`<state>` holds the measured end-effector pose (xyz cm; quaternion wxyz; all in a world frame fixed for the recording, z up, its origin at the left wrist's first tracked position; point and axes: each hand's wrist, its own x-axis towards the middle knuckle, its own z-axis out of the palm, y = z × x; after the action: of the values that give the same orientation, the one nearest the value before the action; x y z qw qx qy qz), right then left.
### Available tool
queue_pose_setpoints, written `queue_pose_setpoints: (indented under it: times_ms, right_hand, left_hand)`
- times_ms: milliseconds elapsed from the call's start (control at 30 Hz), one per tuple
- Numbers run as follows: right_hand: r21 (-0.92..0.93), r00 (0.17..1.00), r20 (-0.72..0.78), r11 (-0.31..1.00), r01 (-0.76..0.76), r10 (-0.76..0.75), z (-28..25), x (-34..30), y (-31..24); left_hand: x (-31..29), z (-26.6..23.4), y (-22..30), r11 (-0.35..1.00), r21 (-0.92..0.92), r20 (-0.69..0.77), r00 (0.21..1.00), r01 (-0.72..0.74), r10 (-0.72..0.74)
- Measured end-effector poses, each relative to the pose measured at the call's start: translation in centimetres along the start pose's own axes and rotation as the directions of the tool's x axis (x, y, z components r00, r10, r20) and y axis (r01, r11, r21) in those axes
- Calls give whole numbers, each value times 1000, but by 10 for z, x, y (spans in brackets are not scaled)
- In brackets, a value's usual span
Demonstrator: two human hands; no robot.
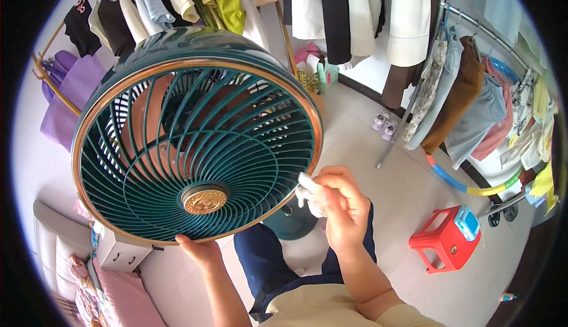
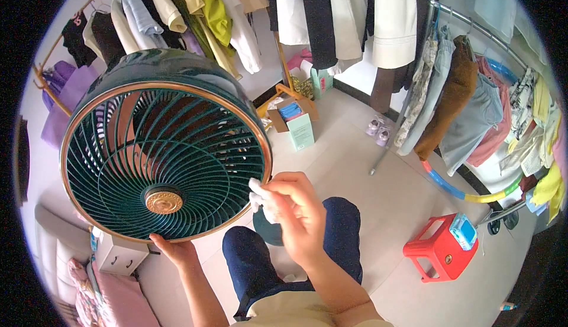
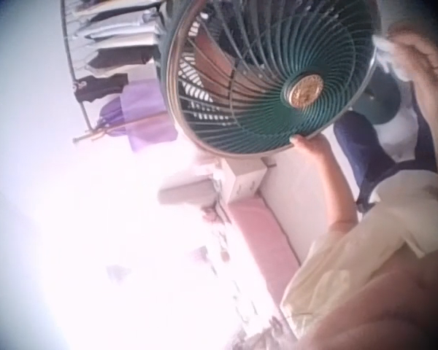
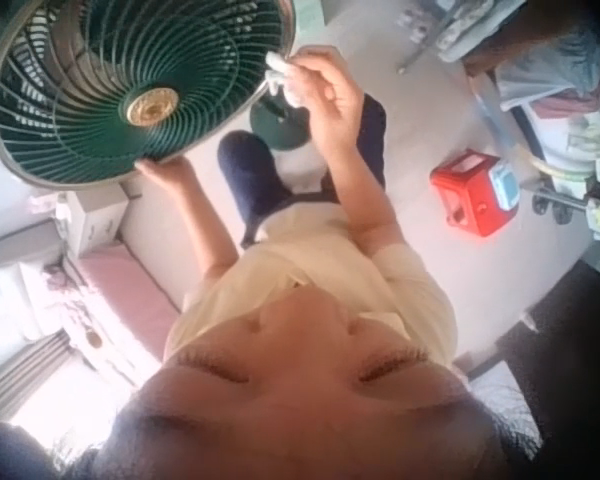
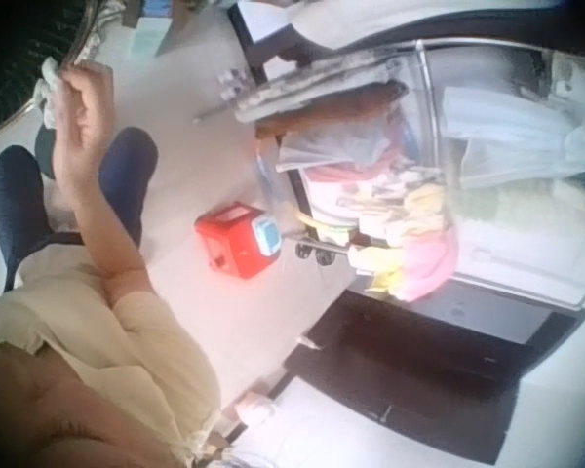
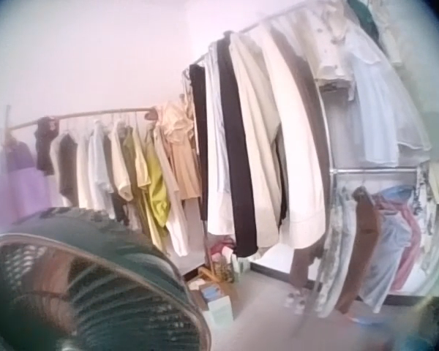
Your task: The person wipes the front grill of a green standing fan with a white cloth, cleaning between the slats and around the center emblem before picking up a phone.
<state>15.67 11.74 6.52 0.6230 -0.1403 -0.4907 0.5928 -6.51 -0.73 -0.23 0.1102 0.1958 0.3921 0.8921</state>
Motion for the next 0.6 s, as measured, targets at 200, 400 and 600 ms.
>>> queue_pose_setpoints:
  times_ms: [200, 400, 600]
  right_hand:
    - [281, 984, -26, 946, -161, 175, -8, -9, 11]
    - [167, 993, -71, 983, -76, 89, 4, -10, 15]
    - [-721, 818, 43, 550, 423, -573, 14, 8, 23]
  left_hand:
    - [-2, 1, 0, 1000, 3, -59, 998, 13, -13]
    - [-4, -1, 1, 1000, -4, -41, 999, 23, -23]
    - [-4, -3, -1, 1000, -13, -11, 1000, 19, -19]
